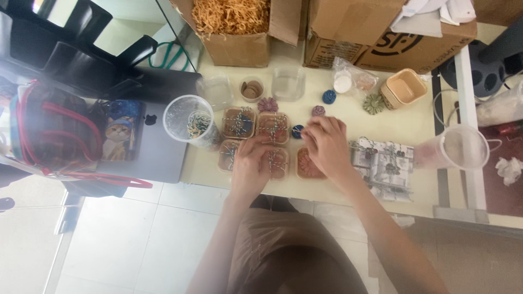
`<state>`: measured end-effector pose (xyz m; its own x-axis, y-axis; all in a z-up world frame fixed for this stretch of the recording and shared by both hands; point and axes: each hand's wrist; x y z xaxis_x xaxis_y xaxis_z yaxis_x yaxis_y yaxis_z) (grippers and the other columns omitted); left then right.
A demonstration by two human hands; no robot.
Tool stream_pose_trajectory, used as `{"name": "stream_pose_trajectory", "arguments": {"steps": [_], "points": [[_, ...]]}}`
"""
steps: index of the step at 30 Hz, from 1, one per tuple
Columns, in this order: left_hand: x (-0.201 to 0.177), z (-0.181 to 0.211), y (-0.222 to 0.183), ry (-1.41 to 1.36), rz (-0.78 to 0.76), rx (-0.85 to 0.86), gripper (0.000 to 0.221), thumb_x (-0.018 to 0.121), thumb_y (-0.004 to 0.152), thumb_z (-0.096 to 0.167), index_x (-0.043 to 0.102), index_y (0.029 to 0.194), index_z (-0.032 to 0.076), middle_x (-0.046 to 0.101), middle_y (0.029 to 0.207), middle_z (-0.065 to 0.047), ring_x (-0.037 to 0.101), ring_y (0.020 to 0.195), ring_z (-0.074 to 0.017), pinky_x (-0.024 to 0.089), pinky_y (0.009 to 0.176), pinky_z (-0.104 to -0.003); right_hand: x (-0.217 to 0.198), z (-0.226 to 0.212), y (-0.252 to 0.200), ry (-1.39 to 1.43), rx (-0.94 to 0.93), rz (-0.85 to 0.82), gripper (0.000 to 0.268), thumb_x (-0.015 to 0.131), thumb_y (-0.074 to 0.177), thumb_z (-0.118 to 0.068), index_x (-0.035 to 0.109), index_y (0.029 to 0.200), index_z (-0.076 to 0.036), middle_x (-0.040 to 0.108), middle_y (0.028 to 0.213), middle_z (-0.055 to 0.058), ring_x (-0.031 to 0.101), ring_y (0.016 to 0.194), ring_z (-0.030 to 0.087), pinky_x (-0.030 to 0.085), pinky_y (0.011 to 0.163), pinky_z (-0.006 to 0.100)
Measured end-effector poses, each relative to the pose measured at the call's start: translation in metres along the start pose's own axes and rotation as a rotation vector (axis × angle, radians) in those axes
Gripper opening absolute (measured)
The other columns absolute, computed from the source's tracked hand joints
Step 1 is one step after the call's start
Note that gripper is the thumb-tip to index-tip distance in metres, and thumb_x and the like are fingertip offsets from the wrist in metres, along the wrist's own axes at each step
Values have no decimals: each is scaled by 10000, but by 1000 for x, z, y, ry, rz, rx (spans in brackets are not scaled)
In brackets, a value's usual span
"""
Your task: The person prepares small decorative candles by placing them into clear containers with shredded paper padding, then closes the containers and ties them with decorative string.
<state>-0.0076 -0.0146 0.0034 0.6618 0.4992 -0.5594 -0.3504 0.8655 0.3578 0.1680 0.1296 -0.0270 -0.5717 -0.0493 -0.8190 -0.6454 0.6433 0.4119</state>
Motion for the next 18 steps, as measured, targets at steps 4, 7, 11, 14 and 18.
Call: {"name": "stream_pose_trajectory", "arguments": {"steps": [4, 7, 11, 14, 18], "points": [[-5, -6, 5, 43, 29, -19, 178, 640, 857, -36, 740, 970, 58, 699, 1198, -86, 626, 1127, -332, 491, 977, -450, 61, 4, 88, 82, 26, -50, 74, 743, 908, -157, 756, 951, -99, 722, 1025, 71, 635, 1037, 278, 416, 944, 445], [-14, -7, 6, 57, 33, -47, 226, 618, 814, -64, 743, 965, 49, 686, 1200, -109, 622, 1107, -343, 494, 956, -449, 114, 3, 150, -20, 18, -162, 74, 753, 877, -177, 775, 909, -114, 727, 1020, 88, 641, 1042, 280, 403, 955, 471], [-21, -3, 4, 77, 24, -34, 299, 617, 771, -75, 768, 989, 62, 673, 1176, -125, 619, 1088, -349, 486, 957, -457, 146, -4, 192, -106, 26, -386, 152, 804, 776, -238, 789, 871, -121, 719, 973, 132, 631, 996, 288, 380, 935, 497], [-21, -4, 5, 47, 16, -48, 307, 615, 788, -82, 766, 1017, 54, 671, 1170, -122, 617, 1098, -342, 494, 957, -449, 152, -5, 203, -212, 100, -626, 208, 811, 818, -290, 793, 820, -83, 725, 888, 129, 631, 1011, 267, 378, 1011, 454], [-18, -8, 6, 7, 3, -35, 285, 616, 785, -90, 745, 1005, 35, 674, 1175, -125, 626, 1096, -345, 500, 949, -454, 150, 9, 202, -68, 162, -612, 158, 750, 905, -270, 808, 944, -129, 716, 795, 119, 643, 896, 269, 376, 1001, 482]]}}
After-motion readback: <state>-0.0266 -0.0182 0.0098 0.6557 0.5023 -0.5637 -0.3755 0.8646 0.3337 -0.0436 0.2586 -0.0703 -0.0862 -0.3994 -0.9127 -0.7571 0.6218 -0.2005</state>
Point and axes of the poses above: each hand's wrist, its own y-axis towards the middle knuckle, its own x-axis out of the palm, z = x × y
